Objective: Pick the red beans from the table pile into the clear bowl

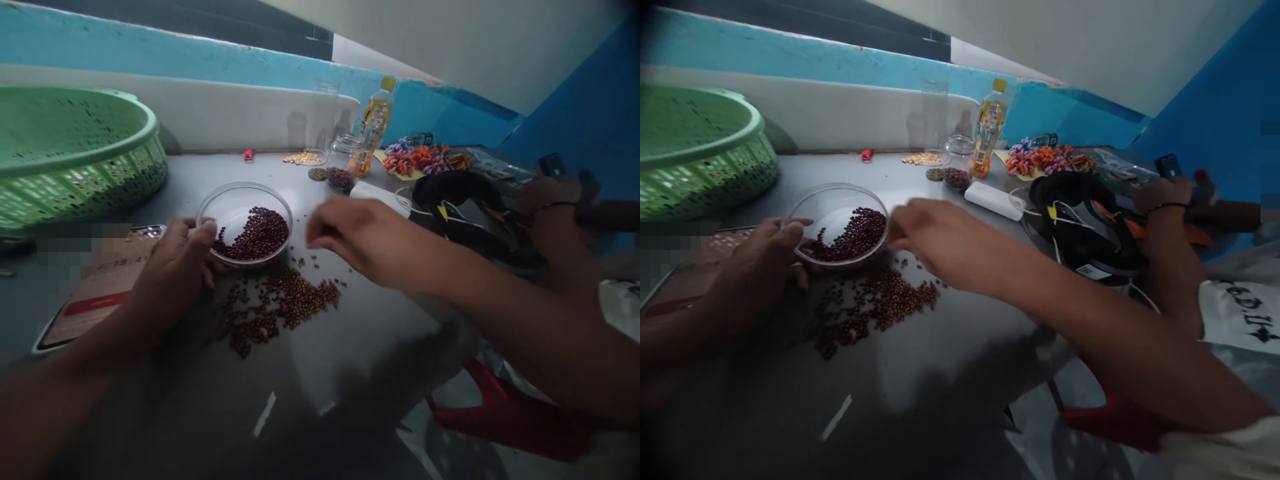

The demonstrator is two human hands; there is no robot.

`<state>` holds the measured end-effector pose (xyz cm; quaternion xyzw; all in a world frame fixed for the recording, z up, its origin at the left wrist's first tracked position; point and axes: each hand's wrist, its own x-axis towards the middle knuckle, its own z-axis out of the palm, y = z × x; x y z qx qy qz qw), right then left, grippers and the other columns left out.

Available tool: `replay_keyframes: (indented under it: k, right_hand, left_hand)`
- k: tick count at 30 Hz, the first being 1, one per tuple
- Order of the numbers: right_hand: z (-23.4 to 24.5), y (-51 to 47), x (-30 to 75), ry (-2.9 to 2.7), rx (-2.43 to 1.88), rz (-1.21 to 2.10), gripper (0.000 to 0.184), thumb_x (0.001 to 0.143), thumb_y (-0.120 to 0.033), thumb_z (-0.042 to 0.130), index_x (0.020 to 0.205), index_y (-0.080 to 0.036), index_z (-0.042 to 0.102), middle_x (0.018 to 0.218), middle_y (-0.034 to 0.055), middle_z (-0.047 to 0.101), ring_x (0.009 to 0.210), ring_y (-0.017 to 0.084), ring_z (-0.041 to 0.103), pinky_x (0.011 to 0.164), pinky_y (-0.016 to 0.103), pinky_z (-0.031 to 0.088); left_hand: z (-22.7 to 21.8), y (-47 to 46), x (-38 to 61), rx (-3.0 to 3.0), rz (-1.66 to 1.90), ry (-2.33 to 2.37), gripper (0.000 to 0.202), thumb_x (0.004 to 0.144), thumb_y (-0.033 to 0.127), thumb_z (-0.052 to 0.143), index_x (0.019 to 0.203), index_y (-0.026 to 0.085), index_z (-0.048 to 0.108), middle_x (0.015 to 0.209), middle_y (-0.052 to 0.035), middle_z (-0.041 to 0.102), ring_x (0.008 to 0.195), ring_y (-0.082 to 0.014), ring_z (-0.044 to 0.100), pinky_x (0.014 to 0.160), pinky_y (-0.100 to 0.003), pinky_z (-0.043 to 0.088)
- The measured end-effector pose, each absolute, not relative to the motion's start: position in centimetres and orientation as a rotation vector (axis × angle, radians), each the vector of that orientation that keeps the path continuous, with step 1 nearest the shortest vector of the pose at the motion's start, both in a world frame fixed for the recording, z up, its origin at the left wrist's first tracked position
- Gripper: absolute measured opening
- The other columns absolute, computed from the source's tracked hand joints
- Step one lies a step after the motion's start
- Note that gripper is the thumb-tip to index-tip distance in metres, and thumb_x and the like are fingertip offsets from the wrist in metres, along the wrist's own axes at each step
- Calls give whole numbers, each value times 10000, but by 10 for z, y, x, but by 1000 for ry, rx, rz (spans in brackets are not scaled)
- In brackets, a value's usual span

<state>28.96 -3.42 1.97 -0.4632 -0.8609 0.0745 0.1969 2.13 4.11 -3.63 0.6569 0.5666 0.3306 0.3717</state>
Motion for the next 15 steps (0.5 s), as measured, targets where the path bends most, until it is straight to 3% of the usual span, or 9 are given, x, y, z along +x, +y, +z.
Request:
replay_keyframes:
  k: [3, 6, 9, 11, 15]
  right_hand:
    - [30, 4, 254, -2482, -1155, 37, 140, 963, -89, 597, 935, -177, 702, 940, 56, 694, 913, 200, 611, 827, 321, 421]
    - [28, 15, 253, -2490, -1087, 89, 185, 958, -71, 614, 978, -188, 755, 981, 49, 730, 989, 202, 617, 886, 329, 430]
    - [20, -5, 286, -2221, -1214, 337, 106, 955, -202, 693, 1013, -189, 781, 1000, 40, 747, 915, 168, 645, 855, 312, 460]
    - [12, -19, 312, -2127, -1397, 584, 85, 893, -262, 760, 907, -186, 796, 905, 33, 755, 817, 163, 655, 768, 301, 468]
    - [-10, -26, 337, -2048, -1670, 898, 101, 812, -302, 821, 852, -209, 816, 896, 32, 778, 813, 172, 671, 727, 286, 461]
  left_hand:
    - [-38, 42, 21, 1678, 847, 1433, 524, 922, 612, 488, 1218, 182, 529, 753, -13, 628, 480, -152, 544, 487, -310, 444]
    - [-38, 41, 22, 1663, 834, 1438, 535, 916, 619, 481, 1217, 179, 528, 751, -8, 622, 467, -143, 536, 473, -299, 442]
    - [-35, 39, 25, 1675, 838, 1462, 535, 901, 624, 474, 1185, 174, 535, 740, -15, 626, 447, -139, 536, 463, -296, 439]
    - [-33, 39, 26, 1690, 833, 1475, 525, 899, 610, 469, 1171, 168, 543, 724, -19, 629, 435, -137, 535, 468, -296, 443]
    - [-37, 42, 22, 1656, 849, 1494, 490, 917, 591, 492, 1187, 189, 570, 733, -19, 645, 443, -139, 539, 458, -291, 444]
